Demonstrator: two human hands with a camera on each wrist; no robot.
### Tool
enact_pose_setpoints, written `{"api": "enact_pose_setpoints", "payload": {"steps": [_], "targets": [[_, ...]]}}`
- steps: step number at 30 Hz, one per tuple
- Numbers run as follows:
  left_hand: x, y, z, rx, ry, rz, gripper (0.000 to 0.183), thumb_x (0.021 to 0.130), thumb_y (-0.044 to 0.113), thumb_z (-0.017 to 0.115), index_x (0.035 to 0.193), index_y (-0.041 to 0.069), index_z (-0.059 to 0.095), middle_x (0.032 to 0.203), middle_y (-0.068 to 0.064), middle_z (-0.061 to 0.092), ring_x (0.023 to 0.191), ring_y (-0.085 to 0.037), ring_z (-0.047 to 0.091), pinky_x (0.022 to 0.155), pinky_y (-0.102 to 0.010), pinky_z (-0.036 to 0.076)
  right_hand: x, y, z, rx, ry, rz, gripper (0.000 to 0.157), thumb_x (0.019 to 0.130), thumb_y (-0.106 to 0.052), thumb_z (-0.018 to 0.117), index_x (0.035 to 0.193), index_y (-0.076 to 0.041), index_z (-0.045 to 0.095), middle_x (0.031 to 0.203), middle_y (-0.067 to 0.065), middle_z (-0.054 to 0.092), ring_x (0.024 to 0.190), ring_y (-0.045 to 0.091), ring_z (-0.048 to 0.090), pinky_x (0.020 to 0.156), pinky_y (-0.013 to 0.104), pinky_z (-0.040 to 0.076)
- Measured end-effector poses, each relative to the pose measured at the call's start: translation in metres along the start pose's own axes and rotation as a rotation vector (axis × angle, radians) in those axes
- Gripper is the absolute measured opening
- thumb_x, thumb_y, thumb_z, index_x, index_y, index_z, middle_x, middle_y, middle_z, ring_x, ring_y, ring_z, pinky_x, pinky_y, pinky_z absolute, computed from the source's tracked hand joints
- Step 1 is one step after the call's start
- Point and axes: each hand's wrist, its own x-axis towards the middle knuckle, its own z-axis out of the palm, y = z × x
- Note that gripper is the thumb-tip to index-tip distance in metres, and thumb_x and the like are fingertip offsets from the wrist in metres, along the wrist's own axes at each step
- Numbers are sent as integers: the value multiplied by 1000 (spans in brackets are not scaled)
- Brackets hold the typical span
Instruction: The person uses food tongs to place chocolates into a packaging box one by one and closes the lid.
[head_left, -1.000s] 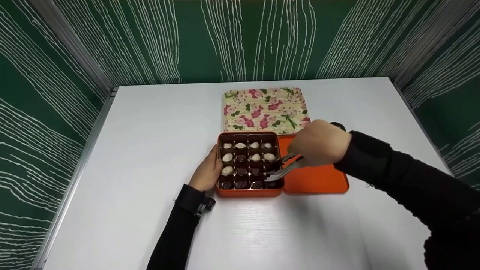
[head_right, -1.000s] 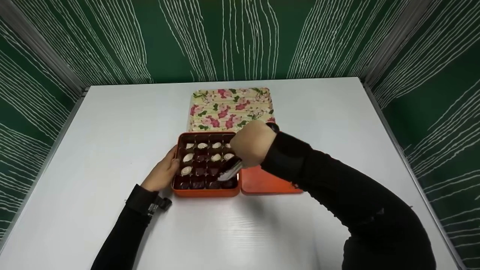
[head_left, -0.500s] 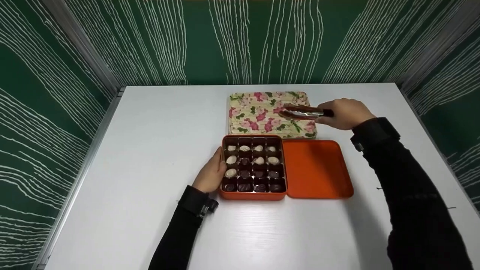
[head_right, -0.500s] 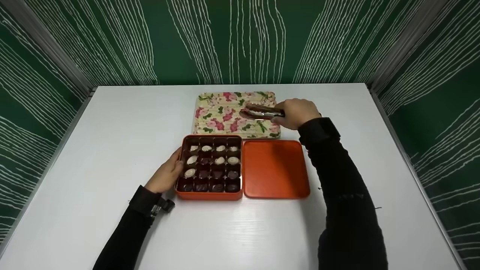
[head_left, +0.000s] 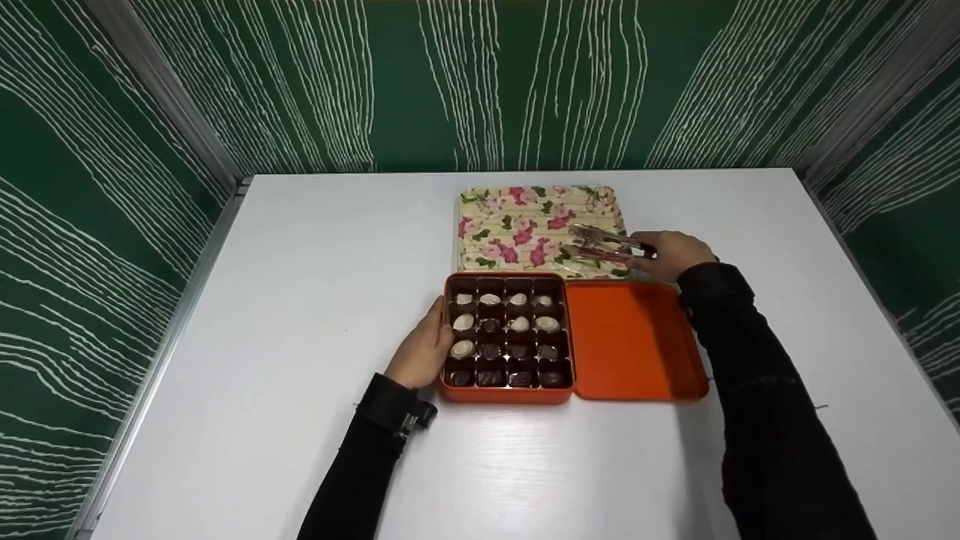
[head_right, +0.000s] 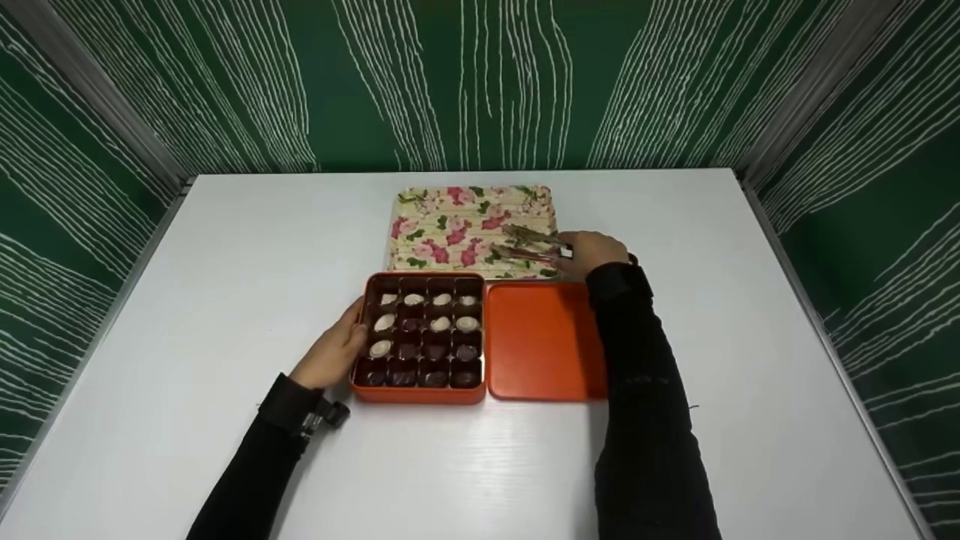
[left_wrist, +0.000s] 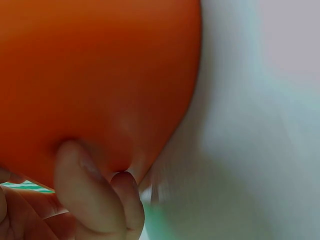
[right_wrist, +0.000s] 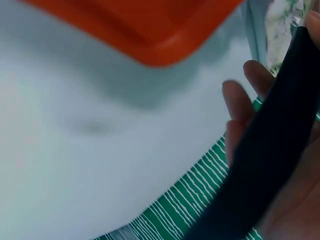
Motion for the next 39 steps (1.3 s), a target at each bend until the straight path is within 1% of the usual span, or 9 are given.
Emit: {"api": "enact_pose_setpoints", "payload": {"steps": [5, 9, 11, 17, 22, 27, 32, 37, 39], "targets": [[1, 1, 0, 18, -25, -20, 60, 108, 13, 36, 159, -10, 15, 163, -28, 26, 150, -38, 28, 125, -45, 23, 5, 3, 10, -57, -2, 10, 53, 102, -24, 64, 147, 1, 52, 131, 34, 56, 110, 49, 60, 92, 62, 51], [1, 0, 0, 28, -33, -33, 60, 109, 14, 34, 160, -9, 13, 163, -28, 25, 151, -37, 28, 125, -45, 23, 9, 0, 13, -99, 4, 21, 55, 102, -24, 64, 148, 1, 49, 127, 35, 51, 102, 50, 60, 86, 62, 52], [1, 0, 0, 22, -25, -27, 60, 109, 13, 35, 160, -10, 14, 163, -28, 26, 150, -38, 29, 125, -46, 23, 11, -2, 13, -113, 12, 22, 56, 102, -24, 64, 149, 2, 48, 126, 36, 51, 101, 51, 60, 84, 63, 52], [1, -1, 1, 26, -17, -17, 60, 108, 12, 37, 159, -11, 15, 161, -30, 29, 149, -39, 31, 124, -46, 25, 12, -4, 15, -146, 45, 42, 59, 101, -26, 62, 152, -3, 45, 134, 35, 50, 110, 57, 54, 92, 71, 45], [1, -1, 1, 20, -9, -8, 59, 107, 10, 37, 158, -12, 17, 160, -31, 30, 148, -41, 33, 124, -48, 26, 13, -2, 19, -158, 88, 54, 61, 99, -29, 64, 153, -7, 46, 138, 33, 51, 115, 58, 51, 95, 73, 40], [1, 0, 1, 16, -7, -12, 59, 108, 12, 37, 160, -9, 17, 161, -29, 30, 148, -40, 32, 124, -48, 25, 11, -2, 19, -139, 90, 68, 64, 99, -30, 64, 157, -10, 42, 146, 32, 46, 121, 58, 48, 98, 73, 37], [0, 0, 1, 10, -7, -11, 60, 108, 13, 37, 160, -9, 17, 161, -29, 30, 149, -40, 32, 124, -48, 25, 4, -4, 16, -114, 92, 75, 65, 101, -31, 62, 158, -9, 40, 149, 31, 43, 123, 58, 46, 100, 71, 37], [0, -1, 0, 10, -14, 23, 59, 108, 10, 35, 158, -14, 15, 161, -32, 26, 150, -41, 29, 125, -47, 24, -6, -7, 12, -60, 105, 43, 66, 103, -30, 63, 159, -6, 37, 150, 33, 42, 125, 58, 45, 103, 70, 38], [0, -1, 0, 8, -18, 30, 59, 108, 11, 35, 158, -14, 15, 162, -32, 26, 150, -40, 28, 125, -47, 24, -11, -7, 10, -23, 118, 22, 67, 103, -29, 63, 159, -5, 36, 150, 33, 41, 127, 58, 44, 104, 70, 37]]}}
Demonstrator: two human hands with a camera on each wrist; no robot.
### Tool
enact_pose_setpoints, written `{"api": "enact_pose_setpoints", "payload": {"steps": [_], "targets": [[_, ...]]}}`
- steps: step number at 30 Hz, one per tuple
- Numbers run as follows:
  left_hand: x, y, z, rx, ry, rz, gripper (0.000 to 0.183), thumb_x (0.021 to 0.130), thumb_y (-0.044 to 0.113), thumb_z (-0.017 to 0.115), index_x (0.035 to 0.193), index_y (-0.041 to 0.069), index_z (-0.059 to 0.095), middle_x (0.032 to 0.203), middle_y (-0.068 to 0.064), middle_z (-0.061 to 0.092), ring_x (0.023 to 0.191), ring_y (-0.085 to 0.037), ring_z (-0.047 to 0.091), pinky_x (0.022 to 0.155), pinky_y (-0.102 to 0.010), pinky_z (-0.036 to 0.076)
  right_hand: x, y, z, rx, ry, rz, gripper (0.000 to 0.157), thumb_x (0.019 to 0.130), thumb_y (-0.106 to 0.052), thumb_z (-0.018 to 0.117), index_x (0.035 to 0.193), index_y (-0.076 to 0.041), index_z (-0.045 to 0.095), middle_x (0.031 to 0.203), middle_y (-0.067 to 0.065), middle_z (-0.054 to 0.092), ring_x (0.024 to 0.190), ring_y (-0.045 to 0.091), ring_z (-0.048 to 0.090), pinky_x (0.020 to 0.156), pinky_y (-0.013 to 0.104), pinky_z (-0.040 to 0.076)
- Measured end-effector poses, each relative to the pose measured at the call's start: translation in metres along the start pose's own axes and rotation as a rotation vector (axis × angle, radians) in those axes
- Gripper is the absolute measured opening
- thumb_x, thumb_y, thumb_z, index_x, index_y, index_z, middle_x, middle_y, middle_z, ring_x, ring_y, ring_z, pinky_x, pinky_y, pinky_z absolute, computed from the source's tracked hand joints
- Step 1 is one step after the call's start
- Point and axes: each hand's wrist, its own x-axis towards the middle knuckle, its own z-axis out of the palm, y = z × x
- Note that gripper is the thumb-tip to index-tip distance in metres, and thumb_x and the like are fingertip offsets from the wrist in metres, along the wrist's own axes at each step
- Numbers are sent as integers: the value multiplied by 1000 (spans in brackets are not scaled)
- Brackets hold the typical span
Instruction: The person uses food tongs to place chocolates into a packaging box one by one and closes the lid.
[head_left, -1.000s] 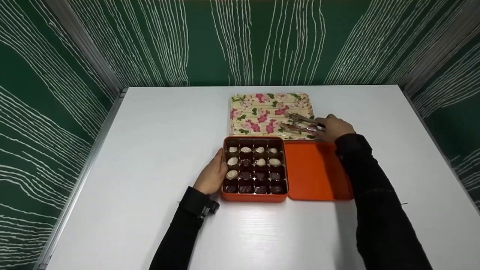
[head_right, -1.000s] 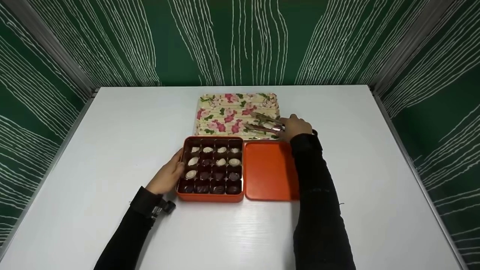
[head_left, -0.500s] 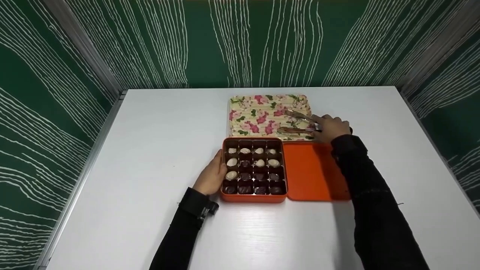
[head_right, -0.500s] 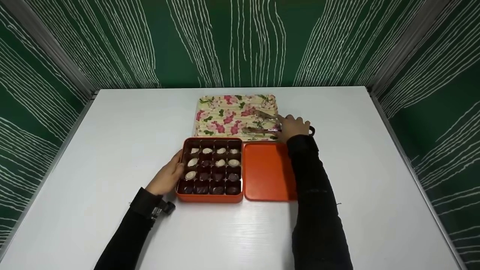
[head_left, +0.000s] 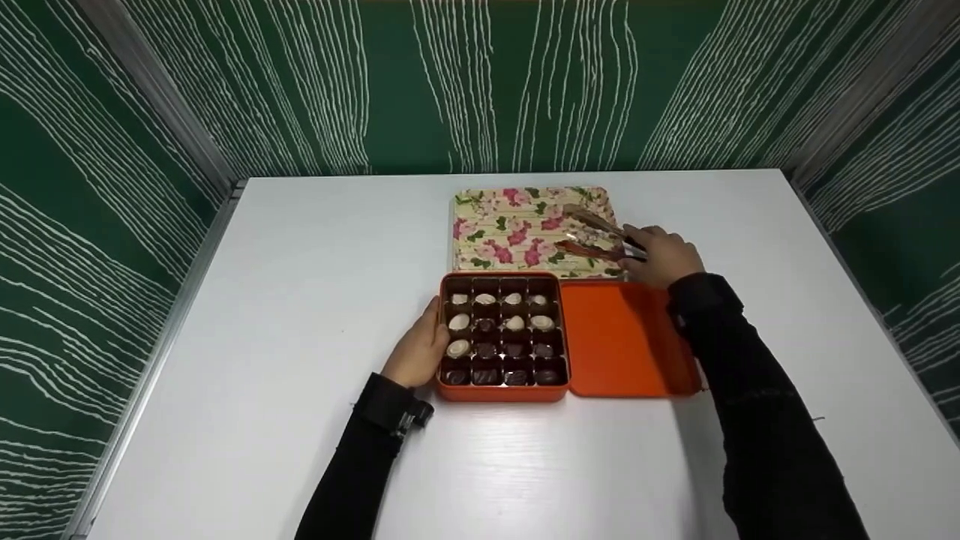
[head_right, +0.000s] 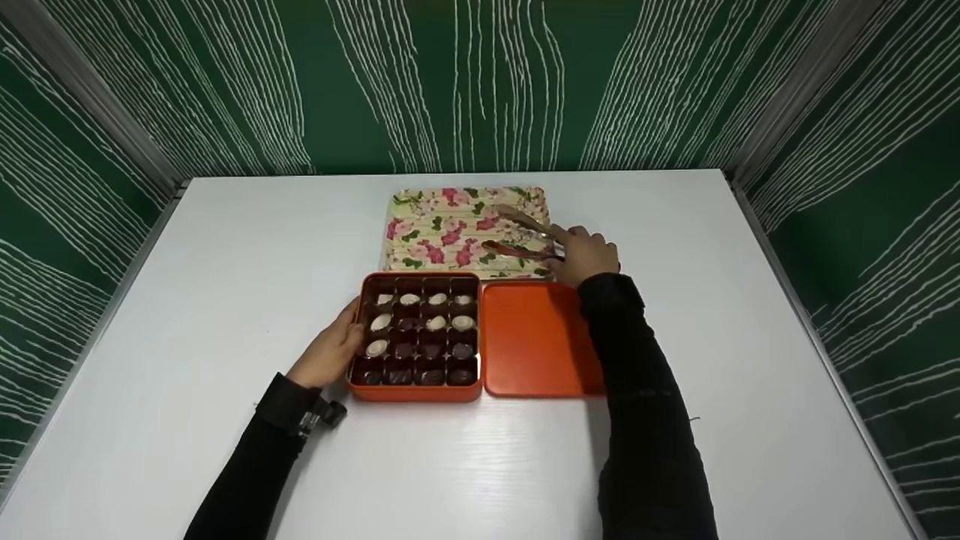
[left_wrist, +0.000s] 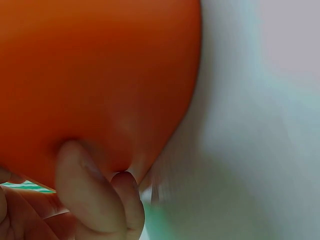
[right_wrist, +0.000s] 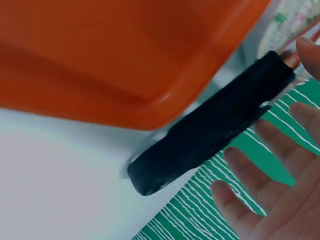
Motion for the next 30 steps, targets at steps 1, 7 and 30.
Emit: {"api": "enact_pose_setpoints", "payload": {"steps": [1, 7, 30], "targets": [[0, 0, 0, -1, 1, 5, 59, 108, 10, 34, 158, -14, 15, 161, -32, 26, 150, -40, 28, 125, -47, 23, -2, 0, -1, 23, 11, -9, 67, 103, -28, 63, 159, -5, 35, 150, 33, 41, 129, 57, 43, 105, 69, 37], [1, 1, 1, 3, 13, 8, 59, 108, 11, 36, 160, -9, 16, 162, -28, 29, 150, -38, 30, 125, -45, 23, -27, 1, -16, 211, 100, -78, 67, 104, -24, 61, 161, -5, 31, 152, 35, 37, 138, 55, 36, 112, 67, 31], [-1, 1, -1, -10, -7, -19, 59, 108, 10, 34, 159, -12, 13, 162, -31, 26, 150, -40, 29, 124, -47, 24, -105, 18, 10, 204, 181, 148, 49, 98, -31, 67, 129, 7, 64, 106, 28, 69, 87, 38, 66, 65, 37, 46]]}}
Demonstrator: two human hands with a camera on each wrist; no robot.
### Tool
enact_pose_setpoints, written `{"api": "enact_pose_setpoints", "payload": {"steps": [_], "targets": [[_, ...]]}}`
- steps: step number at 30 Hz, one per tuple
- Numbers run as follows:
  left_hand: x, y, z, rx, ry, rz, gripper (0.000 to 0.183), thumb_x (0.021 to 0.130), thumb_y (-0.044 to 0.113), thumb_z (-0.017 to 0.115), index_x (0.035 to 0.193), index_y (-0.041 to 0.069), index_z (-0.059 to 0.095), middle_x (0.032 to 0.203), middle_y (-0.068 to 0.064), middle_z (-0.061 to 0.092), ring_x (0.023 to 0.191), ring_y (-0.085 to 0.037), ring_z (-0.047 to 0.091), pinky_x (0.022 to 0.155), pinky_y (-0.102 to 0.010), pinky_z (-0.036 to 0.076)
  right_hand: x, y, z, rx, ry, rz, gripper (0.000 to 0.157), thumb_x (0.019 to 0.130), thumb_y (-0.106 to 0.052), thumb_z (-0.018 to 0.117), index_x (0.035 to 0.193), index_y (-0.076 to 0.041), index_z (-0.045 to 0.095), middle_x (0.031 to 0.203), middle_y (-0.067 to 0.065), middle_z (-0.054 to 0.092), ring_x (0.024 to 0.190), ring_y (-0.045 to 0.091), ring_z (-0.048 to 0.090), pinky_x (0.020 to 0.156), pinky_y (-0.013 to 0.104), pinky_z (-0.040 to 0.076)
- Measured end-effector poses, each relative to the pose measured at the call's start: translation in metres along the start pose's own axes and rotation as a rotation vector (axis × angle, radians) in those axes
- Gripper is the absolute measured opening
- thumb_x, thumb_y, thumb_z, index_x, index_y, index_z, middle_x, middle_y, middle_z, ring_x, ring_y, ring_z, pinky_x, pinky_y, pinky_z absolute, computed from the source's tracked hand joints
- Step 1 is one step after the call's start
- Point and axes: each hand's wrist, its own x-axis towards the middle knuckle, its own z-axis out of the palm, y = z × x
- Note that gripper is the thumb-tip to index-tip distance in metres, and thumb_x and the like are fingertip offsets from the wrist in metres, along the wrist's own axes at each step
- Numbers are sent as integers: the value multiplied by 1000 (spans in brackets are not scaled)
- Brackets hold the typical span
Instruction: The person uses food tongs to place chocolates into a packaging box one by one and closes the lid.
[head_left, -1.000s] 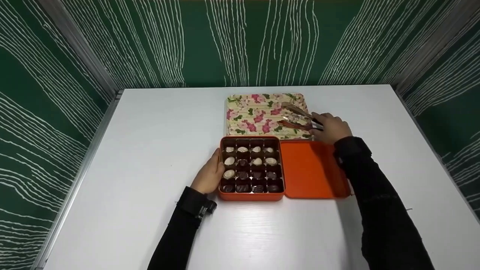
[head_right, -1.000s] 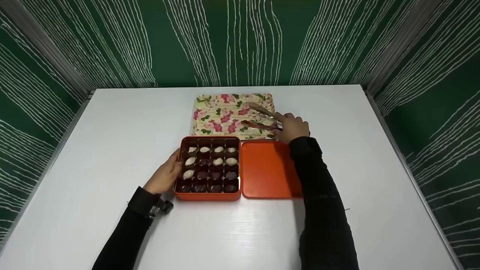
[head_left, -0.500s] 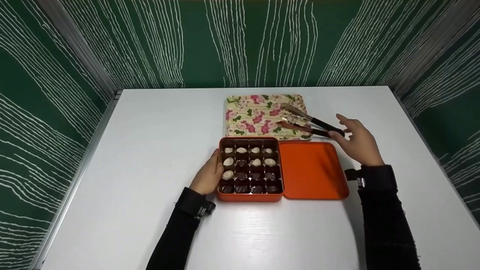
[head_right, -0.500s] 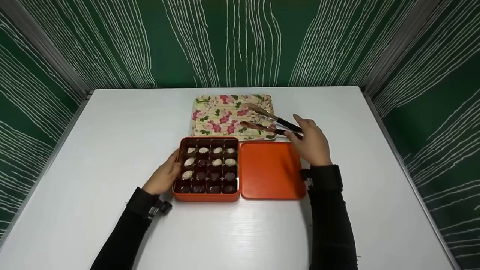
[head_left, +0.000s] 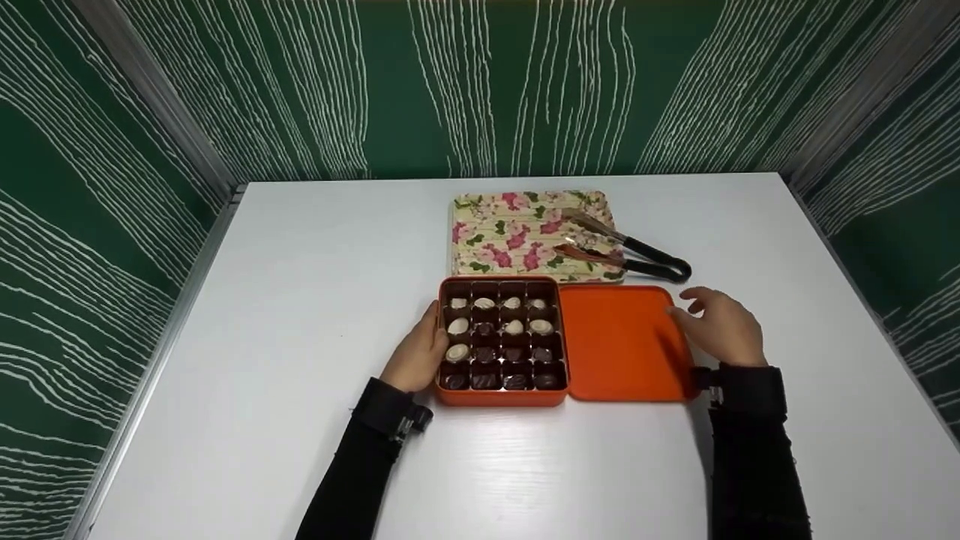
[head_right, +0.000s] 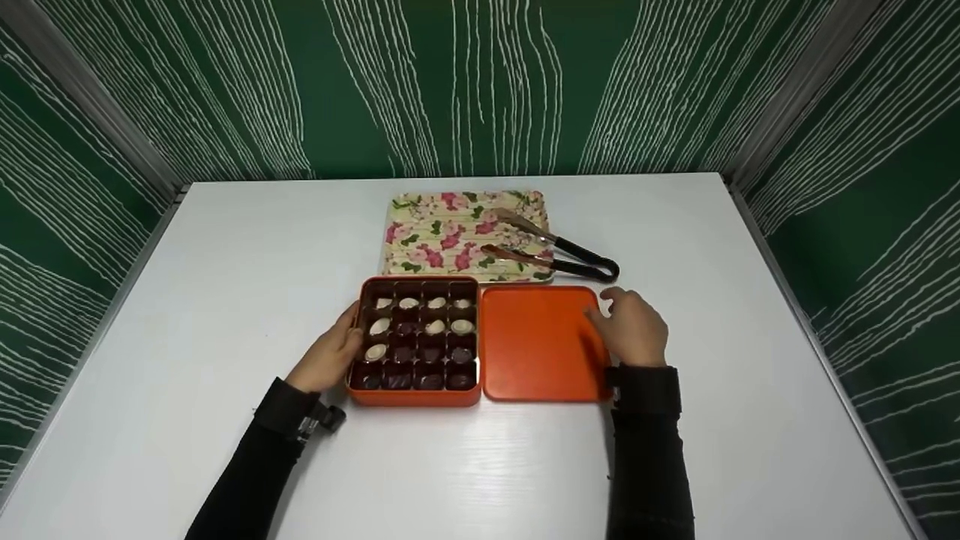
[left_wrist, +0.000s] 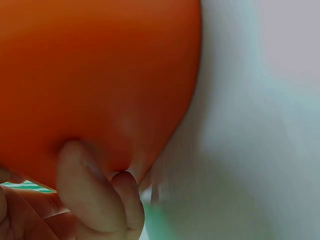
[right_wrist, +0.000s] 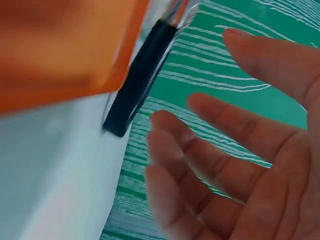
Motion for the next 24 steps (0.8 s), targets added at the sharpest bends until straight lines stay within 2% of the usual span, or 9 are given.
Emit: {"api": "enact_pose_setpoints", "payload": {"steps": [3, 7, 10, 17, 20, 24], "targets": [[0, 0, 0, 5, 7, 12, 59, 108, 10, 35, 159, -12, 15, 161, -31, 28, 149, -40, 30, 124, -48, 25, 0, 5, 1, -38, -105, 59, 47, 97, -32, 67, 121, 8, 66, 99, 24, 70, 85, 36, 65, 63, 36, 46], [0, 2, 1, 17, 18, -7, 60, 107, 11, 36, 158, -12, 16, 161, -31, 28, 149, -40, 31, 124, -47, 25, 1, 7, 0, -70, -233, 121, 41, 94, -31, 67, 112, 7, 67, 90, 18, 70, 80, 32, 63, 60, 35, 45], [0, 2, 0, 21, 20, -21, 61, 107, 11, 36, 158, -12, 16, 161, -31, 28, 149, -40, 31, 124, -47, 25, 0, 8, 0, -90, -290, 141, 33, 92, -25, 66, 105, 5, 67, 88, 16, 70, 78, 31, 62, 58, 35, 44], [0, 3, -1, 24, 24, -6, 59, 107, 11, 37, 158, -12, 17, 161, -31, 28, 149, -41, 31, 124, -47, 25, 2, 6, 2, -100, -313, 120, 11, 84, -6, 58, 90, 2, 62, 78, 12, 63, 71, 28, 56, 56, 33, 43], [0, 2, -1, 17, 24, 8, 59, 107, 11, 37, 158, -13, 17, 160, -32, 30, 148, -42, 32, 124, -48, 26, 3, 7, 2, -107, -324, 107, 10, 84, -5, 57, 90, 2, 61, 79, 13, 63, 71, 29, 56, 58, 33, 43], [0, 1, -1, 15, 19, 14, 59, 107, 11, 36, 158, -14, 17, 159, -34, 30, 147, -43, 33, 123, -49, 26, 1, 8, -2, -104, -333, 79, 19, 86, -6, 57, 100, 5, 61, 82, 15, 65, 74, 30, 57, 62, 35, 45]]}}
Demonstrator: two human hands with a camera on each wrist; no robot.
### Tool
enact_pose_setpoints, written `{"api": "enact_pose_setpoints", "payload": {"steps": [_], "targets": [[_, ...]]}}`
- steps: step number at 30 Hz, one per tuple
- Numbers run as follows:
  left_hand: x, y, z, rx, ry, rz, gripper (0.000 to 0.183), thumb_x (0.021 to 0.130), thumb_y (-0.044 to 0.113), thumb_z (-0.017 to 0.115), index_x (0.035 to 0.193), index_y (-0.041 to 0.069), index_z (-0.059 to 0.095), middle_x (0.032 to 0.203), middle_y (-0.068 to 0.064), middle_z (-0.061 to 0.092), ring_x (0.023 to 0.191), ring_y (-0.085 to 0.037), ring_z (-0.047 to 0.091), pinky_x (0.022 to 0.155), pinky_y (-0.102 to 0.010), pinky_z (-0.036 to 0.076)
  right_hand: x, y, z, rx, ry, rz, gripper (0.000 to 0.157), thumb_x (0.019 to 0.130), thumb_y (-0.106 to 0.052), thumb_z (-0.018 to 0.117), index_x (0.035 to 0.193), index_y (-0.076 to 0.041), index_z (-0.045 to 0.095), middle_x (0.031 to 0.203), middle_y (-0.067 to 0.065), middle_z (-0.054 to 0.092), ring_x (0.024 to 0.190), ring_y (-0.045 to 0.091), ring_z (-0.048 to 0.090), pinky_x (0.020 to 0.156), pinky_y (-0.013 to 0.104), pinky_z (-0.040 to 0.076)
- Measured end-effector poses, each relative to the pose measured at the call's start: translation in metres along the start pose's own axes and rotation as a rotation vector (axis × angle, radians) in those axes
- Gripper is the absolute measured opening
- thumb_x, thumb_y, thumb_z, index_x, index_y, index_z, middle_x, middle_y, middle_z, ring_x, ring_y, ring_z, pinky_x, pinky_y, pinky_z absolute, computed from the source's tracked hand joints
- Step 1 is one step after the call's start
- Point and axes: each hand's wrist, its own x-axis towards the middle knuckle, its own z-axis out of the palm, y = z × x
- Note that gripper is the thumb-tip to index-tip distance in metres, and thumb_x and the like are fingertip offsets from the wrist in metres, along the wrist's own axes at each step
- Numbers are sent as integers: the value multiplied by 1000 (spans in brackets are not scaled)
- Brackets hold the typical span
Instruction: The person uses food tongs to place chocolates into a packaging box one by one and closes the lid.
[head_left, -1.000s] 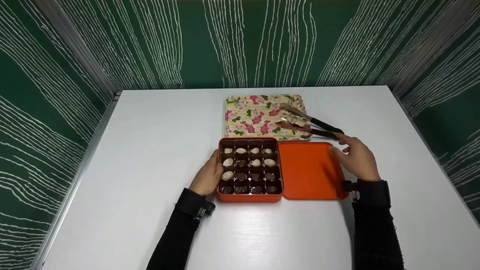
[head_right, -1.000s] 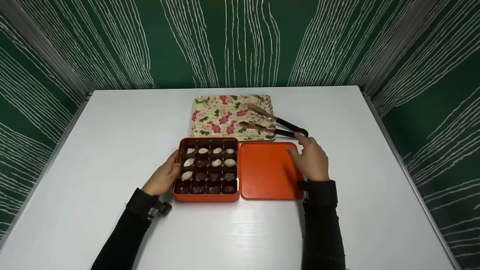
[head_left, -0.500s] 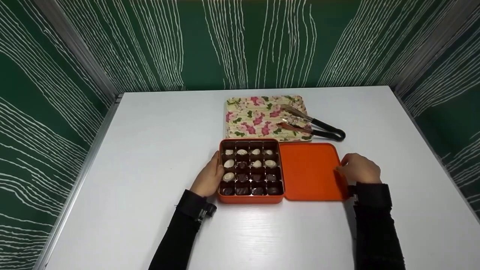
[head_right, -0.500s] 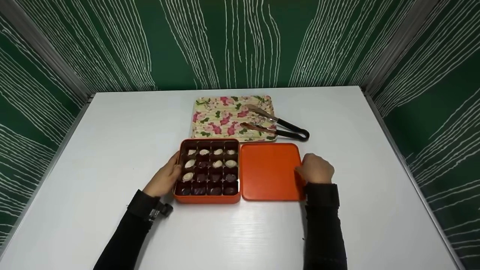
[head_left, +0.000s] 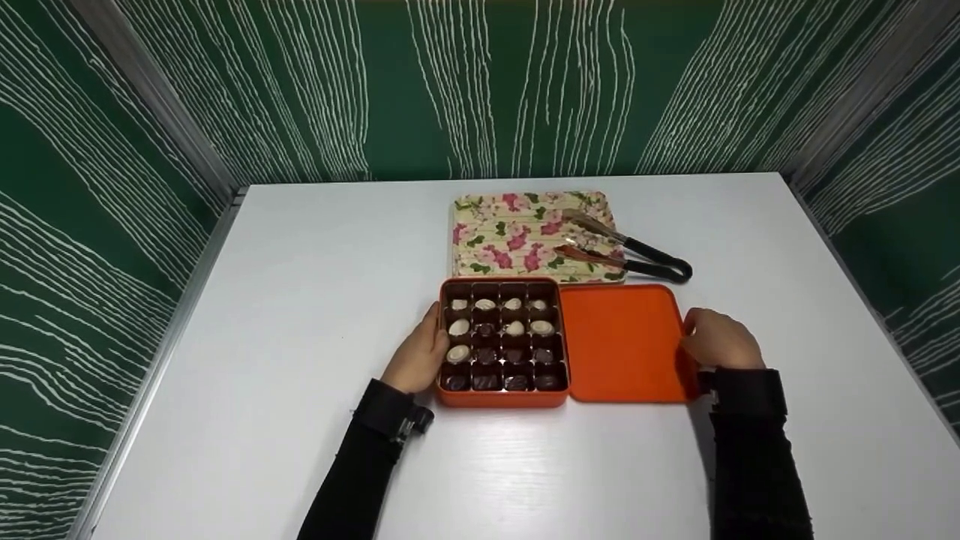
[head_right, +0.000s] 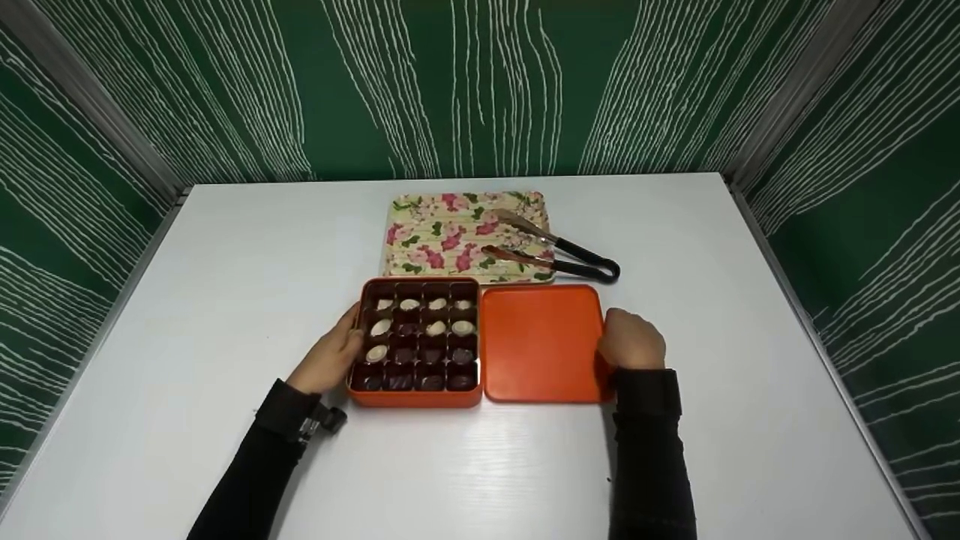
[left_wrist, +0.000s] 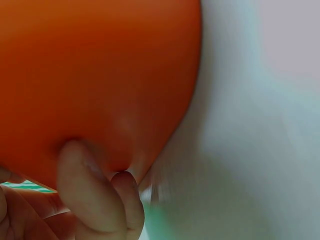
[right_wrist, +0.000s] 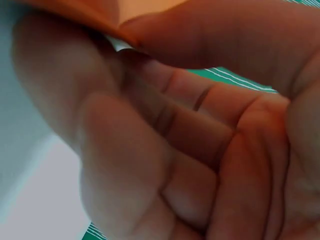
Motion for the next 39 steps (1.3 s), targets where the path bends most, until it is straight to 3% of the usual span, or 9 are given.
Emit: {"api": "enact_pose_setpoints", "payload": {"steps": [5, 15, 19, 22, 25, 29, 34, 39], "targets": [[0, 0, -1, 2, -17, -24, 59, 109, 13, 34, 158, -12, 14, 161, -32, 27, 149, -42, 29, 124, -48, 24, -5, 2, -6, 48, 56, -58, 29, 93, -7, 54, 115, 11, 60, 86, 17, 65, 73, 28, 59, 62, 35, 46], [0, 0, -1, 8, 1, -1, 58, 107, 11, 35, 157, -14, 17, 159, -34, 29, 148, -44, 31, 124, -51, 25, -13, -1, -11, 155, 273, -98, 41, 100, -7, 49, 134, 17, 52, 102, 33, 68, 81, 37, 64, 68, 38, 48], [1, 1, -2, 3, 7, 8, 59, 107, 10, 36, 157, -13, 18, 159, -34, 30, 147, -44, 32, 123, -51, 26, -16, -4, -12, 204, 361, -102, 41, 99, -5, 48, 133, 17, 53, 96, 31, 70, 74, 32, 63, 66, 37, 47], [1, 1, -2, 4, 4, 6, 59, 107, 11, 36, 158, -13, 17, 160, -33, 30, 148, -43, 31, 124, -49, 25, -18, -6, -13, 246, 442, -102, 40, 97, -3, 48, 131, 16, 57, 84, 23, 69, 64, 20, 57, 59, 29, 43], [1, 2, -2, 5, -5, 0, 59, 108, 12, 36, 158, -13, 16, 161, -32, 27, 149, -42, 30, 125, -48, 24, -19, -10, -14, 285, 524, -82, 40, 96, -3, 47, 130, 15, 60, 71, 16, 62, 56, 15, 47, 52, 25, 37], [2, 3, 0, -2, -16, -8, 60, 108, 12, 36, 158, -12, 15, 162, -31, 26, 150, -41, 29, 125, -47, 23, -20, -20, -14, 366, 595, -64, 42, 97, -5, 46, 131, 14, 61, 68, 13, 59, 53, 12, 45, 48, 21, 38], [2, 2, 1, -26, -24, -4, 60, 108, 12, 36, 159, -10, 15, 162, -29, 27, 150, -39, 30, 125, -47, 24, -23, -40, -9, 440, 657, -120, 40, 100, -7, 47, 131, 12, 63, 76, 19, 66, 55, 7, 52, 52, 13, 44], [1, 0, -2, -42, -19, -35, 61, 109, 16, 37, 160, -9, 16, 161, -30, 29, 150, -40, 30, 125, -47, 23, -23, -65, -2, 428, 654, -224, 36, 99, -3, 49, 128, 11, 66, 67, 14, 61, 49, 9, 44, 46, 17, 35]]}}
